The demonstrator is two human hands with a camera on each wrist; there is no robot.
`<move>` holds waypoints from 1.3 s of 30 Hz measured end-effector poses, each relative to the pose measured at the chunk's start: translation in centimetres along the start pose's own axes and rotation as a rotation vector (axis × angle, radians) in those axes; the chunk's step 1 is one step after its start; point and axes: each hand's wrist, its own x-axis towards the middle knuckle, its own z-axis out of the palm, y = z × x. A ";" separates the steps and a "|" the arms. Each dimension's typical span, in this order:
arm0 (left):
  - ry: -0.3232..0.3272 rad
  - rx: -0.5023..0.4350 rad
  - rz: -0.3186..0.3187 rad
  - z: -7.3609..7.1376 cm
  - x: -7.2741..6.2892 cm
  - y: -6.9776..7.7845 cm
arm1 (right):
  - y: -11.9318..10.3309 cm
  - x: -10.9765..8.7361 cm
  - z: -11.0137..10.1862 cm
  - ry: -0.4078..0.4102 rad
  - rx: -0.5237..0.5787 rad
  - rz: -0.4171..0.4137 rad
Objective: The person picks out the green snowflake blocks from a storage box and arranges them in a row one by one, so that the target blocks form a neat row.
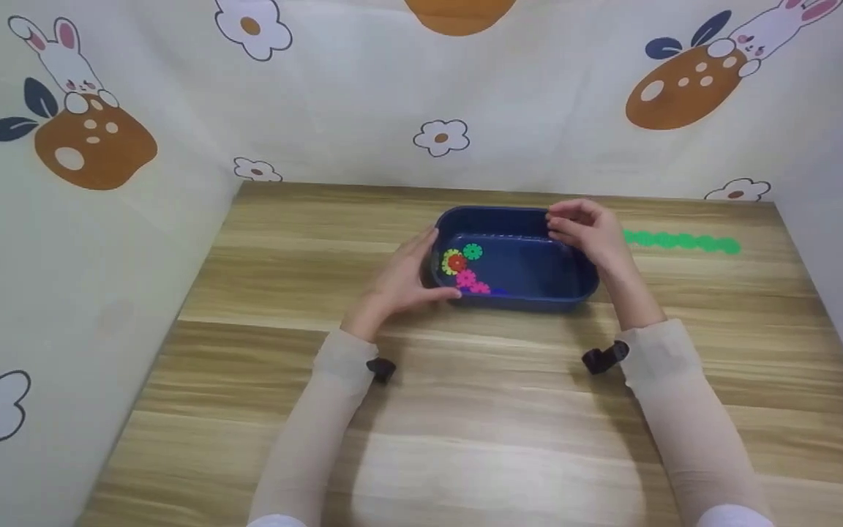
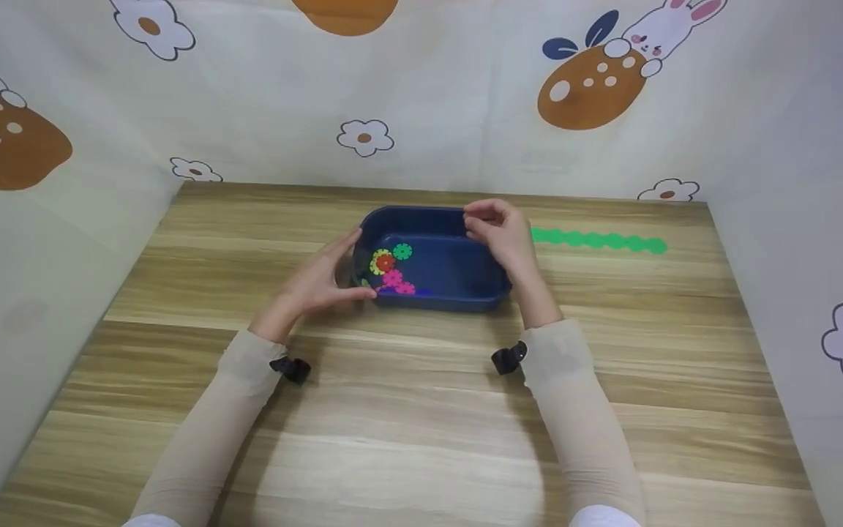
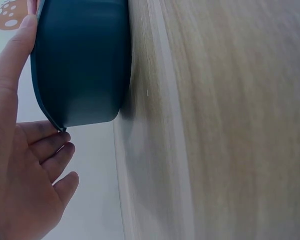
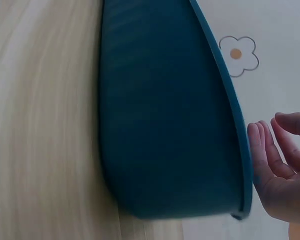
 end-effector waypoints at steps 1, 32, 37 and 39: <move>-0.003 0.000 0.000 0.0 0.0 0.0 | 0.2 0.1 0.3 -0.004 -0.012 0.005; -0.024 -0.033 -0.012 0.4 0.3 0.5 | 5.4 4.3 6.7 -0.161 -0.643 0.253; -0.018 -0.027 -0.016 0.0 0.1 0.1 | 5.8 4.8 7.8 -0.171 -0.744 0.279; -0.013 -0.027 -0.012 0.0 0.1 -0.1 | 6.0 4.9 8.2 -0.158 -0.789 0.277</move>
